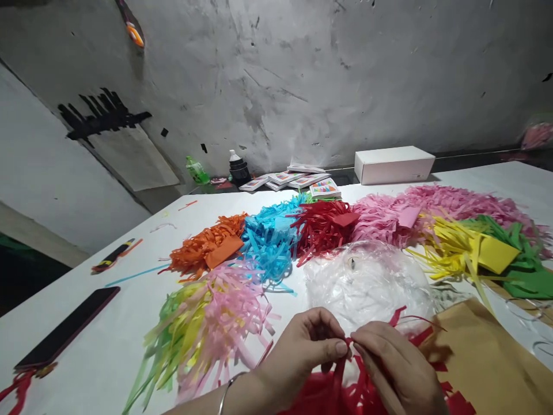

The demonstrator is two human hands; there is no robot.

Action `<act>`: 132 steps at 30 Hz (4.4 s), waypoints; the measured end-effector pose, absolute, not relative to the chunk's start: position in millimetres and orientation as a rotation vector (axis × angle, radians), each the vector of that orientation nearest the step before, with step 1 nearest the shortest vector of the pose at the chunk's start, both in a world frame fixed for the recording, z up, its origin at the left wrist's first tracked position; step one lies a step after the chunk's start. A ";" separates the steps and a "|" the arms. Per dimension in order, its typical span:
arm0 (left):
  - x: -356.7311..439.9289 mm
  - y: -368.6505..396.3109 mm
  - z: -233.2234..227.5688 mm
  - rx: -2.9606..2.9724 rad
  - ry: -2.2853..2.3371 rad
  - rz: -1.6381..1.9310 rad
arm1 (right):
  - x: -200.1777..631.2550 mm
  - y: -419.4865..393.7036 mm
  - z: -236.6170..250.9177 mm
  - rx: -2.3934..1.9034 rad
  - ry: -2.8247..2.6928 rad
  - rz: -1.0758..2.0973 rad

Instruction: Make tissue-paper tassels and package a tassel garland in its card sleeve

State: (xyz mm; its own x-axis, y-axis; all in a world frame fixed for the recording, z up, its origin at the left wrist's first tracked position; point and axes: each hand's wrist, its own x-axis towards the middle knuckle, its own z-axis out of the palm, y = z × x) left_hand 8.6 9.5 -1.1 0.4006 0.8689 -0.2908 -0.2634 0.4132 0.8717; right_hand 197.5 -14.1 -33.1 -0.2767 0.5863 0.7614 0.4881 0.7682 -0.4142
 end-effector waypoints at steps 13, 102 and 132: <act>22.1 17.1 -11.0 1.083 0.900 0.899 | 204.1 -14.4 -53.2 -0.974 -1.823 0.087; -1.4 -18.9 -15.0 1.817 1.018 0.981 | 187.6 -31.0 -46.3 -0.958 -2.096 0.539; -4.5 -19.4 -13.7 1.919 1.028 0.942 | 189.0 -28.2 -45.6 -0.967 -2.025 0.603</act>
